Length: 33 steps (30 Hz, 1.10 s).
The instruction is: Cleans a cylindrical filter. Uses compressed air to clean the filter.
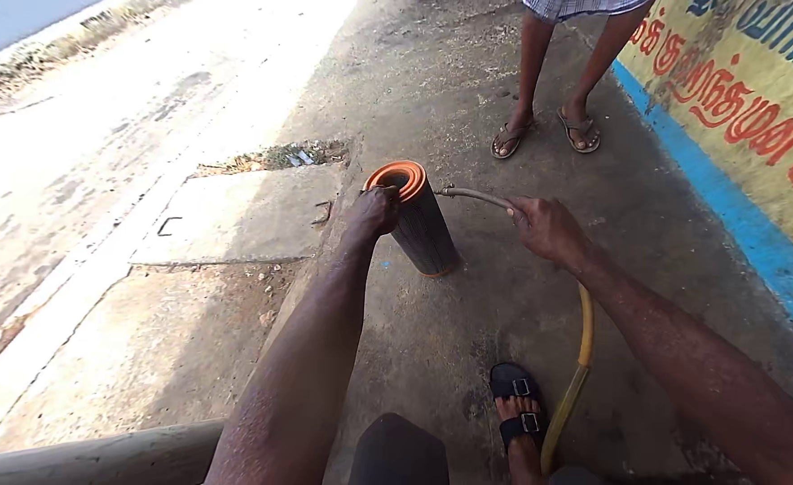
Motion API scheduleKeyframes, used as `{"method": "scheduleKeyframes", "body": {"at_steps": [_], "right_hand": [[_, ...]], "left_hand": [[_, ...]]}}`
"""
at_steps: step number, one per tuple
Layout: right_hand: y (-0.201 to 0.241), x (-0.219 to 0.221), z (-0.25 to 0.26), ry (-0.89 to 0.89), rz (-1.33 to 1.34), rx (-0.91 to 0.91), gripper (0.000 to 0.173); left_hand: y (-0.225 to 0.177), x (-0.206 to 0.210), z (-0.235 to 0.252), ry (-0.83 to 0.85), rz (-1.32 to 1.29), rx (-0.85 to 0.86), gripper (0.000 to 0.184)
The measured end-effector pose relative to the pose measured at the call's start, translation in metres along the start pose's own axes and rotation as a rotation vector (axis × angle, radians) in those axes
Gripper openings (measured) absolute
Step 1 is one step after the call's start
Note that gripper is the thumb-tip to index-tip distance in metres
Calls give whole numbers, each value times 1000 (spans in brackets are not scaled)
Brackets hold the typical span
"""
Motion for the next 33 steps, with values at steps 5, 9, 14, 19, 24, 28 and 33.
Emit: {"method": "scheduleKeyframes", "body": {"at_steps": [5, 9, 14, 19, 24, 28, 33], "right_hand": [[-4, 3, -19, 46, -287, -148, 37], [-12, 23, -42, -182, -420, -159, 38], [-11, 47, -57, -381, -263, -23, 37], [-21, 77, -53, -297, -199, 37, 37], [-11, 138, -78, -265, -33, 118, 34], [-4, 183, -101, -284, 112, 166, 38], [-8, 199, -99, -268, 174, 191, 39]], "left_hand": [[-6, 7, -13, -2, 36, 5, 26], [-5, 12, -21, -22, 45, 6, 24], [-9, 12, -23, -46, 47, 18, 26], [-8, 14, -18, -85, 9, 10, 22], [-5, 12, -19, -117, -11, 33, 25], [-6, 12, -23, -147, -43, 21, 28], [-7, 13, -24, -133, -27, 46, 23]]}}
Point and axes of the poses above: each hand's wrist, its own z-axis towards the middle knuckle, its own x-axis out of the palm, y = z × x, the point moved 7 cm from there along z, towards the middle knuckle, and after that the axes turned 14 degrees about -z, right-handed, at the moved point
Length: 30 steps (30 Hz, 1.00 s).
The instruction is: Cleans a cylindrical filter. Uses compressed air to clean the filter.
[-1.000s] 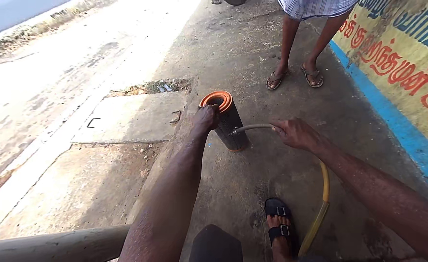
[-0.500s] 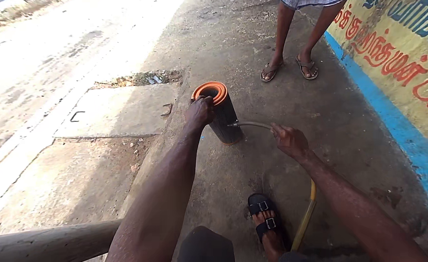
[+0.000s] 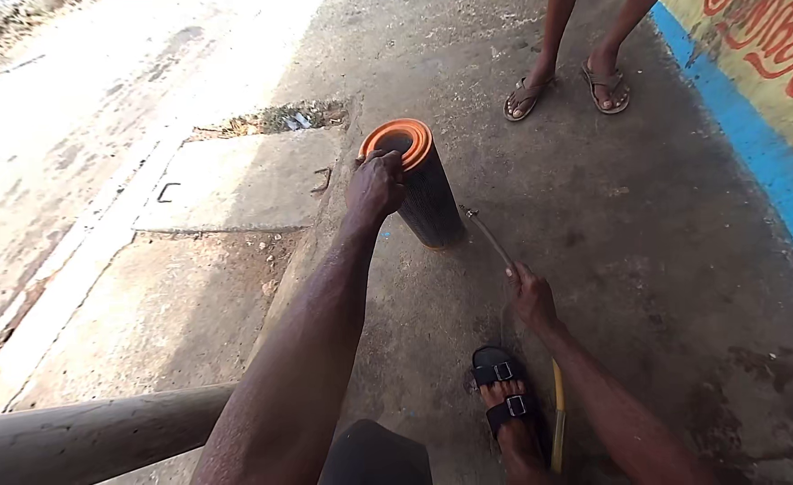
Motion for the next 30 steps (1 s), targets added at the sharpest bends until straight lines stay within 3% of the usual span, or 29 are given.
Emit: {"method": "scheduleKeyframes", "body": {"at_steps": [2, 5, 8, 11, 14, 17, 20, 30], "right_hand": [[3, 2, 5, 24, -52, -113, 39], [-10, 3, 11, 97, -67, 16, 38], [-10, 14, 10, 134, -85, -68, 37], [-25, 24, 6, 180, -21, 116, 39], [-25, 40, -3, 258, 44, 103, 37], [-37, 47, -6, 220, 85, 228, 37], [-39, 59, -8, 332, 55, 194, 38], [-43, 64, -7, 314, 109, 291, 35]], "left_hand": [[0, -1, 1, 10, 12, -4, 21], [-2, 0, -2, 22, 7, -9, 23], [-2, -4, 0, 25, 25, 0, 25], [-3, -2, -1, 31, 29, 1, 24], [-2, -2, 0, 10, 15, -8, 29], [-3, -1, -2, -3, -3, -23, 32], [-2, -1, -2, -3, 0, -29, 32], [2, -10, 1, 95, 16, 97, 27]]}}
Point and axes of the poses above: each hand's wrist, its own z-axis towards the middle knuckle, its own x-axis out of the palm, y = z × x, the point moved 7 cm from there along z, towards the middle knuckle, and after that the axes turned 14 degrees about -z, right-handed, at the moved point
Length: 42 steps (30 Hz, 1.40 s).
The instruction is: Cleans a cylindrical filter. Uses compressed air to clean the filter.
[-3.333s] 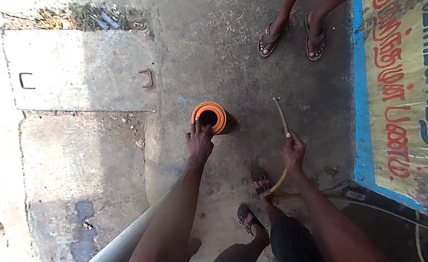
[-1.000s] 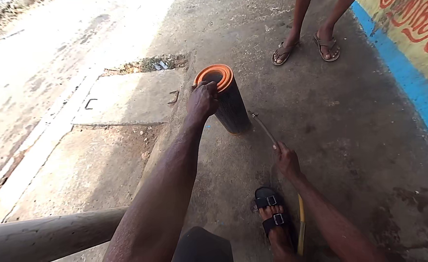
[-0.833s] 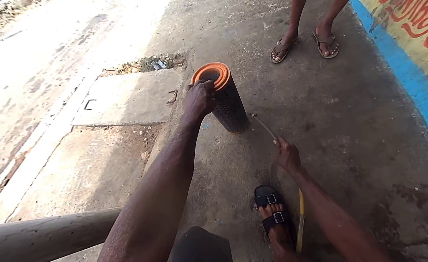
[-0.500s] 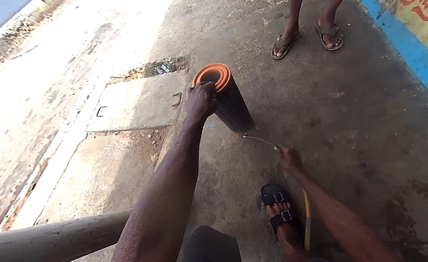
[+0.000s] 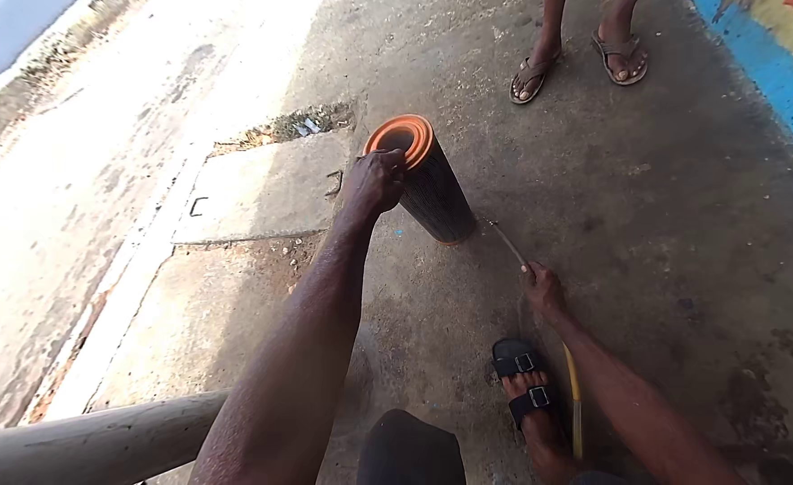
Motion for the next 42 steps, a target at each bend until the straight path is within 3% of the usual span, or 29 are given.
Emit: {"method": "scheduleKeyframes", "body": {"at_steps": [2, 6, 8, 11, 14, 18, 24, 27, 29, 32, 35, 38, 42], "right_hand": [[2, 3, 1, 55, -19, -35, 35], [-3, -2, 3, -47, 117, -20, 33], [1, -4, 5, -14, 206, -125, 32], [3, -22, 2, -120, 335, -117, 29], [11, -34, -4, -32, 504, -129, 26], [25, -52, -11, -76, 600, -152, 26], [53, -79, -19, -120, 677, -337, 28], [65, -100, -25, -141, 689, -412, 27], [67, -113, -26, -233, 681, -408, 29], [76, -126, -28, -198, 628, -482, 31], [72, -137, -20, -281, 616, -412, 30], [74, -138, -12, -169, 614, -445, 30], [64, -133, -7, -171, 604, -369, 29]], "left_hand": [[6, -5, 3, 63, -4, 44, 29], [7, -5, 3, 143, -5, 56, 34], [3, -4, 3, 156, 22, 47, 31], [-4, -2, 6, 195, 64, 3, 24], [-7, 1, 4, 234, 106, -20, 20], [-13, 1, 9, 286, 57, -59, 57], [-12, 8, 25, 161, 78, -106, 43], [-14, 4, 26, 249, 58, 0, 33], [-17, 1, 22, 332, 85, 76, 37], [-18, -4, 21, 363, 103, 132, 42], [-17, -5, 22, 372, 108, 172, 43], [-13, -4, 23, 384, 98, 179, 44], [-21, 1, 21, 407, 83, 113, 41]]}}
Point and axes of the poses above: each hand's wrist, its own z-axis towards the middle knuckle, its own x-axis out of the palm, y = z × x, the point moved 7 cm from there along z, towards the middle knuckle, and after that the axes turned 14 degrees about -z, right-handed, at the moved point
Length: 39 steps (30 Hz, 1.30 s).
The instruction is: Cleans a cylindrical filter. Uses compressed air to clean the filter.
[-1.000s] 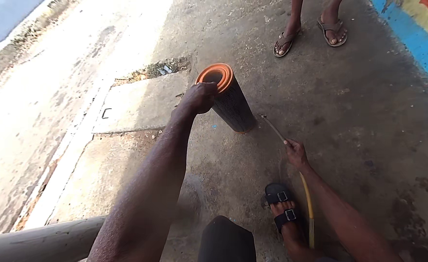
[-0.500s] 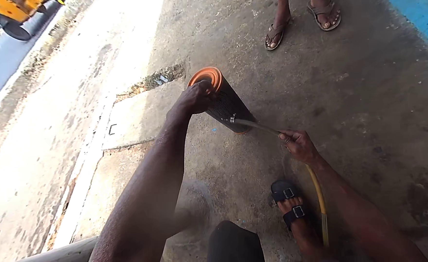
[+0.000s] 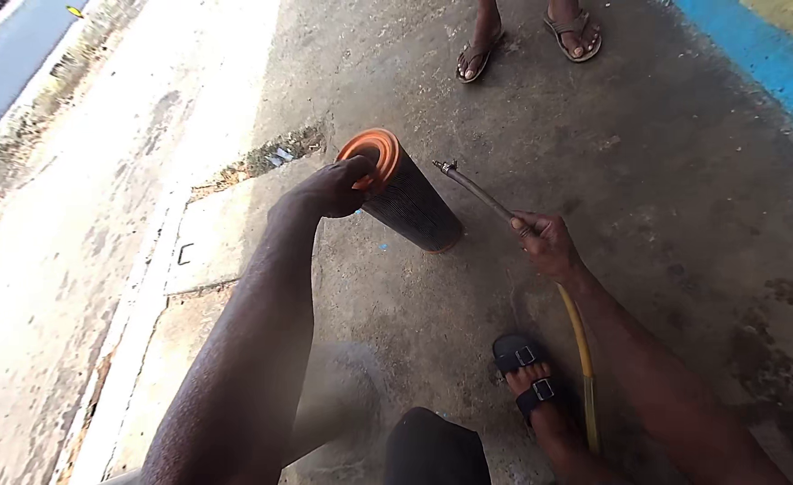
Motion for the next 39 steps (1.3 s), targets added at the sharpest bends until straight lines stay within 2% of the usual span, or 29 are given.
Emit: {"method": "scheduleKeyframes", "body": {"at_steps": [2, 5, 8, 11, 14, 17, 19, 23, 26, 28, 34, 37, 39], "right_hand": [[-6, 5, -2, 83, 57, 40, 28], [-17, 6, -5, 51, 22, 136, 28], [-26, 15, -4, 133, 37, 168, 26], [-34, 20, -10, 94, -27, 168, 26], [-33, 26, -9, 182, 40, 199, 26], [-39, 20, -17, 107, 27, 276, 27], [-44, 22, -19, 116, 49, 246, 26], [-53, 27, -24, 45, -40, 251, 27], [-61, 41, -27, 135, -24, 229, 27], [-69, 41, -28, 86, -87, 263, 29], [-82, 45, -36, 13, -160, 186, 29], [-87, 57, -38, 115, -125, 179, 29], [-91, 62, -41, 127, -130, 237, 29]], "left_hand": [[-6, 1, 5, -14, -16, -37, 42], [-1, 3, 19, -117, -61, -68, 44], [-2, 3, 23, -247, -83, -221, 63], [-4, 13, 19, -283, -76, -311, 61], [-2, 4, 19, -309, -109, -248, 51], [6, 7, 17, -273, -155, -144, 43], [8, 6, 11, -268, -159, -102, 37], [14, 4, 1, -255, -174, -108, 33], [16, 8, -3, -246, -164, -93, 32], [16, 10, -4, -246, -171, -90, 32], [26, 10, -8, -272, -203, -89, 31], [32, 9, -12, -300, -241, -99, 32], [35, 7, -13, -321, -275, -114, 31]]}}
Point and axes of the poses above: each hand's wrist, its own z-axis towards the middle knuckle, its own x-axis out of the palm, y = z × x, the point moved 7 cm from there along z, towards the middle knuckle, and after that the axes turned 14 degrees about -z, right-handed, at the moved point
